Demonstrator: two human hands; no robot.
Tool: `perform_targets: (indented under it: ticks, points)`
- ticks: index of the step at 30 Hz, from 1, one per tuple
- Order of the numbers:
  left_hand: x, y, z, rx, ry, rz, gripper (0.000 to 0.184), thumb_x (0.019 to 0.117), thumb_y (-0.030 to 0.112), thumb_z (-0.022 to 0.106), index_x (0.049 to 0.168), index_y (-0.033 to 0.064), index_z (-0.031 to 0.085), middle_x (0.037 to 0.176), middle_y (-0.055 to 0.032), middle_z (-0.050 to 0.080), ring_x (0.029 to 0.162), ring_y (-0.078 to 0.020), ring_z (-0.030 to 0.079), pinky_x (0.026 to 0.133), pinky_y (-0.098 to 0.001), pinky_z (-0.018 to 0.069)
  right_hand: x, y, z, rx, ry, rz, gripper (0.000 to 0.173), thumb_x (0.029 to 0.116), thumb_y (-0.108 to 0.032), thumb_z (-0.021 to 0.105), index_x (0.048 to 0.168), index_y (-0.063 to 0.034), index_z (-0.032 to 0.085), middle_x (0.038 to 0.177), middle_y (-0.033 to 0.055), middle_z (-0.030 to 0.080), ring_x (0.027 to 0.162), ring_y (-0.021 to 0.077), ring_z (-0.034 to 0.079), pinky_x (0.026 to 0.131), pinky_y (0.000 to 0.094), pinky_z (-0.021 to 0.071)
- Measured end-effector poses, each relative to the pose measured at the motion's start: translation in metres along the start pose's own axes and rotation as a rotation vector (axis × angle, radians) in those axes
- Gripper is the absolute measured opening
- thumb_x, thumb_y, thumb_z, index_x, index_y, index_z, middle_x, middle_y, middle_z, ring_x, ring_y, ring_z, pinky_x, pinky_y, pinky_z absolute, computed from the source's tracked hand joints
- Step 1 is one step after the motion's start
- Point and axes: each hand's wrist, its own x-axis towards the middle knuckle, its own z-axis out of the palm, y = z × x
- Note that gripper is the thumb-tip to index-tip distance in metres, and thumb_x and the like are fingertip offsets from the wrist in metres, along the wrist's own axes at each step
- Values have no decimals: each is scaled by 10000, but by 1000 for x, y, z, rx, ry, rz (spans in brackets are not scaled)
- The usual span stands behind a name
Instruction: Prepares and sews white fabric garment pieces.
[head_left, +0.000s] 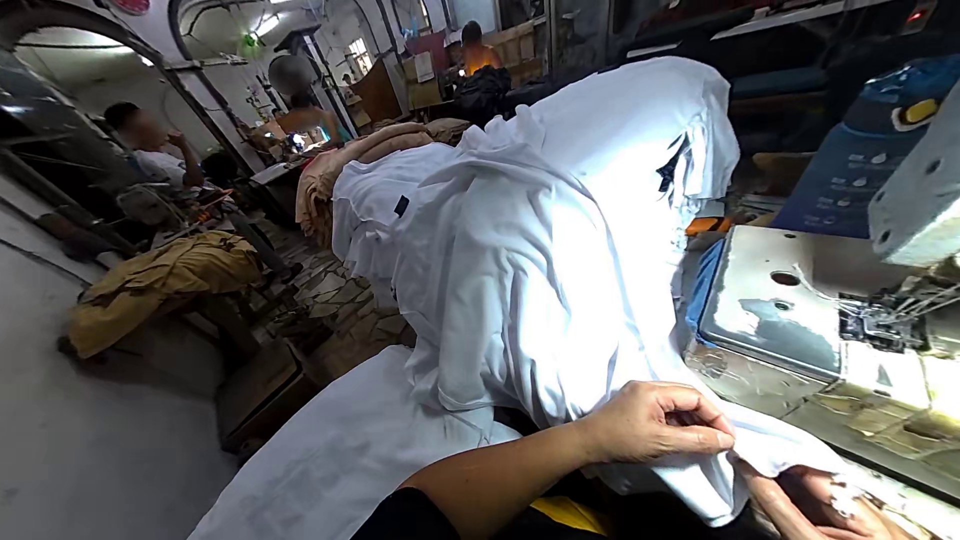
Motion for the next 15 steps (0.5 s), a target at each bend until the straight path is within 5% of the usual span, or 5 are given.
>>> perform_targets:
  ticks: [15]
  points:
    - [-1,1,0,23,-4,3,130,923,-39,606,931,-148,676,887,-136,664,826,-73,618,780,-206,514,0,-1,-1,-19,-8,-18,70,856,26,641,787,31,630,813,-72,660,817,-129,588,794,99,504]
